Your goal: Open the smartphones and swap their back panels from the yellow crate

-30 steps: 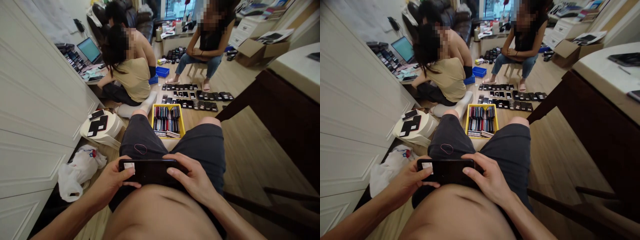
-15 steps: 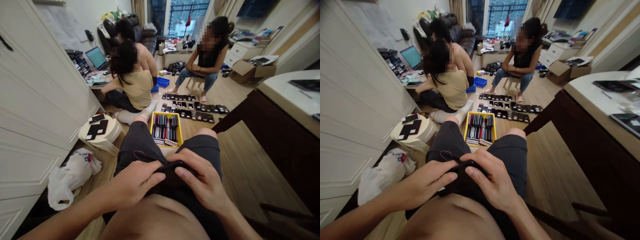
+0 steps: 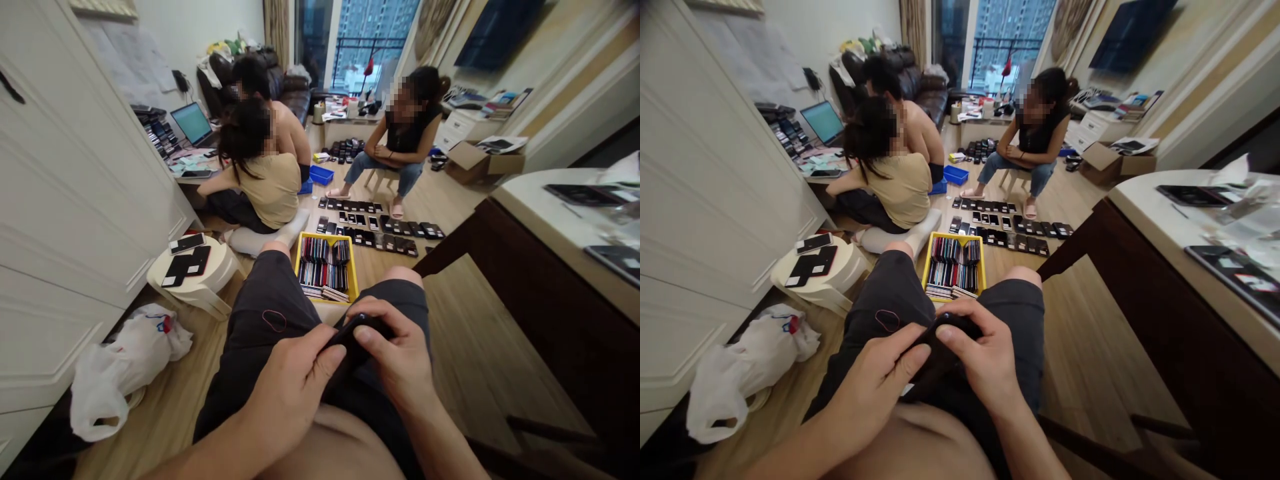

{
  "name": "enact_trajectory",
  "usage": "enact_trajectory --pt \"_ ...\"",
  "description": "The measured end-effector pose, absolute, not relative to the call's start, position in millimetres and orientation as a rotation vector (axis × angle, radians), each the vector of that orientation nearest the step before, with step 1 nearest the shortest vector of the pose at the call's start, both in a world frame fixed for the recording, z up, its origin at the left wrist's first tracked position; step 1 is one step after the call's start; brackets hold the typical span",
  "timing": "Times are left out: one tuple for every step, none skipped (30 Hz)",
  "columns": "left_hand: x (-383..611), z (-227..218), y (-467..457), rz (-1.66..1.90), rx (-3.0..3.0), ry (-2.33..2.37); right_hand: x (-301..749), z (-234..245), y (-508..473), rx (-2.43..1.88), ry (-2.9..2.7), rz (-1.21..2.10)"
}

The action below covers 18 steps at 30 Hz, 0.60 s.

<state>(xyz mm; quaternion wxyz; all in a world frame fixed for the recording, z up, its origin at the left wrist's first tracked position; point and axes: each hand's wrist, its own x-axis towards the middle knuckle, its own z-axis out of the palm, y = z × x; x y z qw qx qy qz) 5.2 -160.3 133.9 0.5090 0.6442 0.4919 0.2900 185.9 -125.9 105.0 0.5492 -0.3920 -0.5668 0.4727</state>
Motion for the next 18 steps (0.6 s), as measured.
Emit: enact_trajectory --pt "8 135 -158 0.719 1.530 1.165 187 102 -120 -0.864 -1.330 1.153" --pt "11 135 -156 0.750 1.495 1.138 187 100 -115 -0.803 -1.319 1.196" --pt "14 135 -154 0.790 1.434 1.101 188 98 -110 -0.748 -1.315 1.243" --pt "17 135 -152 0.830 1.338 1.049 188 96 -106 -0.704 -1.315 1.288" --pt "20 135 -150 0.866 1.209 0.987 189 95 -103 -0.665 -1.317 1.328" --pt "24 134 -149 0.888 1.059 0.923 189 93 -101 -0.630 -1.320 1.358" --pt "27 134 -148 0.897 0.910 0.864 189 92 -99 -0.596 -1.325 1.381" --pt "29 134 -148 0.899 0.779 0.820 188 91 -98 -0.564 -1.327 1.401" --pt "32 134 -148 0.899 0.679 0.795 188 90 -97 -0.532 -1.325 1.419" --pt "33 134 -148 0.904 0.615 0.787 188 89 -97 -0.504 -1.323 1.437" --pt "34 135 -148 0.914 0.581 0.789 188 89 -96 -0.483 -1.320 1.454" --pt "35 136 -149 0.922 0.568 0.792 188 89 -95 -0.469 -1.317 1.472" --pt "35 137 -149 0.928 0.561 0.794 188 89 -94 -0.461 -1.313 1.488" --pt "34 138 -148 0.928 0.556 0.796 188 89 -94 -0.454 -1.314 1.497" --pt "34 139 -148 0.925 0.552 0.798 188 90 -93 -0.451 -1.319 1.501" --pt "33 140 -147 0.922 0.547 0.800 187 91 -92 -0.451 -1.328 1.500" --pt "33 142 -146 0.919 0.544 0.802 187 92 -91 -0.455 -1.338 1.496" --pt "33 143 -146 0.919 0.546 0.802 186 94 -91 -0.461 -1.347 1.492"
